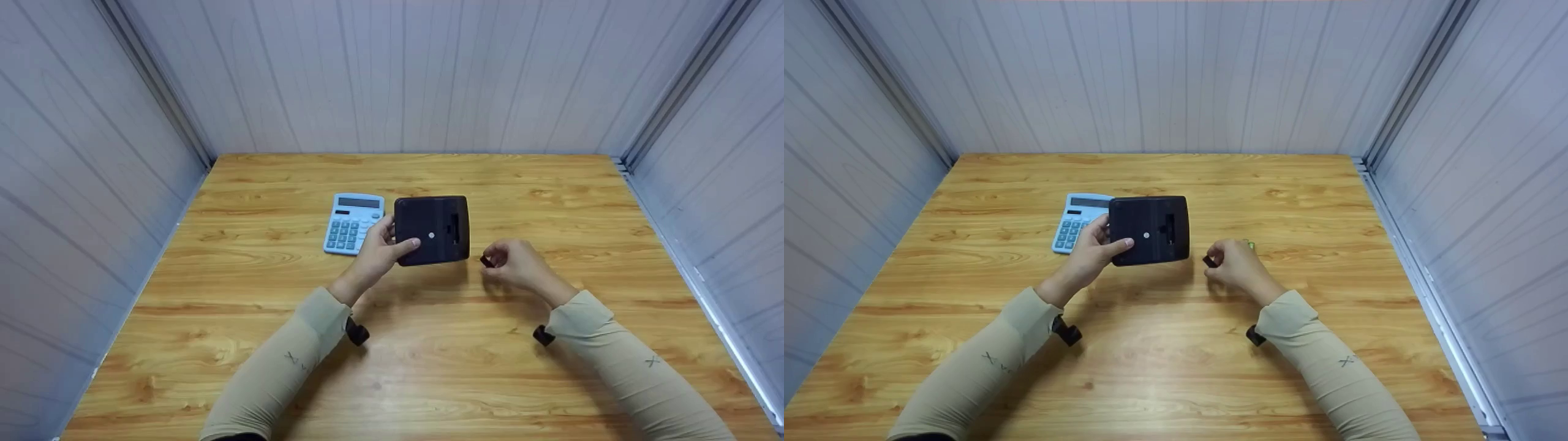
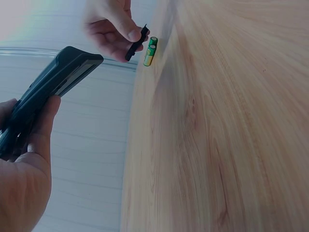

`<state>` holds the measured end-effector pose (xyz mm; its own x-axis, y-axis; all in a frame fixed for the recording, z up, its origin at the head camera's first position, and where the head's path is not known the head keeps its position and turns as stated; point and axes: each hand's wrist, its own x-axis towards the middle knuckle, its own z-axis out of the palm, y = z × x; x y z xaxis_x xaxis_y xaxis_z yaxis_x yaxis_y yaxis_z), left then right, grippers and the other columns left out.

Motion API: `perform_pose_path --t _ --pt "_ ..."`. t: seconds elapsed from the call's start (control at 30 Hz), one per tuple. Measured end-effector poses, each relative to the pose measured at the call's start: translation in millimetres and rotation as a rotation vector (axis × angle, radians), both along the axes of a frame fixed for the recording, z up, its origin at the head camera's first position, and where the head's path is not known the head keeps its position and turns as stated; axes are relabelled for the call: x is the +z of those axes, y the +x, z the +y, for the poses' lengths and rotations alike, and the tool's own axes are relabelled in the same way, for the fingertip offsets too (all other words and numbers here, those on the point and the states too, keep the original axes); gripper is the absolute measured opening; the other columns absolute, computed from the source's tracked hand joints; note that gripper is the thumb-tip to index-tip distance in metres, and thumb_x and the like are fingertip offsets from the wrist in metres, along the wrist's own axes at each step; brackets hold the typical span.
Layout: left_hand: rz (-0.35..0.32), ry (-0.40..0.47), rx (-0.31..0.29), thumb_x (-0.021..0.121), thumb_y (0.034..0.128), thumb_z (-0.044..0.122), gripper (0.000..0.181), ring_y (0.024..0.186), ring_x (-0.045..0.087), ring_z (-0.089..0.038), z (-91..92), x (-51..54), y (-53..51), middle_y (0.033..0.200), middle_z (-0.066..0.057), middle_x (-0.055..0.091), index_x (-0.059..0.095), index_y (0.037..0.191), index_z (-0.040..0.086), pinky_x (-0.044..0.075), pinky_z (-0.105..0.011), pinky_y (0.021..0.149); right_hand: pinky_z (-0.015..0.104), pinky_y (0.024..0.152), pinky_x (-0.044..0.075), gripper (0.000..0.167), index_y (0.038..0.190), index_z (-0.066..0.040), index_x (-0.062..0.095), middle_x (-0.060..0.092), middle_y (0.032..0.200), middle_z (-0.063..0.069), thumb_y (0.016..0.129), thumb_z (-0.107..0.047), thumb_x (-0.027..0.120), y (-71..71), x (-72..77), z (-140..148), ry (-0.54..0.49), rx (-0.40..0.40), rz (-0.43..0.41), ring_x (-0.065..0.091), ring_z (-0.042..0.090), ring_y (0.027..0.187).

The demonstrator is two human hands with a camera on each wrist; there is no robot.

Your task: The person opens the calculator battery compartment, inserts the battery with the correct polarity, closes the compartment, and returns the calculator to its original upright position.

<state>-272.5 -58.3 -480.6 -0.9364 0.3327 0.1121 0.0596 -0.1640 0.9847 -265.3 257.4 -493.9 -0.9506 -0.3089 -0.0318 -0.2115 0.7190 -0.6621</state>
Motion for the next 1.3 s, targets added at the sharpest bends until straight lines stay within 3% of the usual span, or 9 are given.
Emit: perform_pose_path --t 0.13,0.6,0.83,1.3 --pt "-0.006 -0.001 0.001 0.07 0.1003 -0.005 0.057 0.114 0.077 -0.023 -0.1 0.8 0.5 0.135 -0.022 0.071 0.052 0.154 0.001 0.067 -0.04 0.095 0.046 0.089 0.064 0.026 0.111 0.008 0.075 0.078 0.1 0.02 0.09 -0.004 0.084 0.9 -0.2 0.8 0.01 0.041 -0.035 0.073 0.028 0.093" --pt "-0.014 -0.013 0.002 0.072 0.1002 -0.004 0.056 0.114 0.077 -0.024 -2.0 -0.6 1.5 0.133 -0.021 0.072 0.054 0.153 0.002 0.067 -0.039 0.095 0.04 0.085 0.061 0.022 0.107 0.002 0.078 0.078 0.1 0.013 0.086 -0.003 0.084 2.2 -7.8 0.5 0.067 0.223 -0.083 0.07 0.022 0.092" --pt "-0.02 -0.004 -0.008 0.07 0.101 -0.004 0.056 0.114 0.078 -0.026 -3.3 -1.7 2.3 0.133 -0.021 0.072 0.053 0.154 0.002 0.067 -0.038 0.094 0.05 0.093 0.062 0.024 0.11 0.0 0.079 0.079 0.104 0.011 0.088 -0.006 0.084 3.6 -10.6 0.3 0.1 0.237 -0.123 0.072 0.023 0.098" --pt "-0.028 0.004 -0.018 0.071 0.1011 -0.003 0.057 0.116 0.077 -0.027 -4.4 -2.4 1.3 0.134 -0.02 0.072 0.054 0.155 0.005 0.067 -0.041 0.096 0.051 0.091 0.063 0.021 0.109 0.001 0.08 0.08 0.103 0.012 0.089 -0.004 0.083 3.4 -9.7 -0.6 0.128 0.288 -0.117 0.072 0.022 0.096"
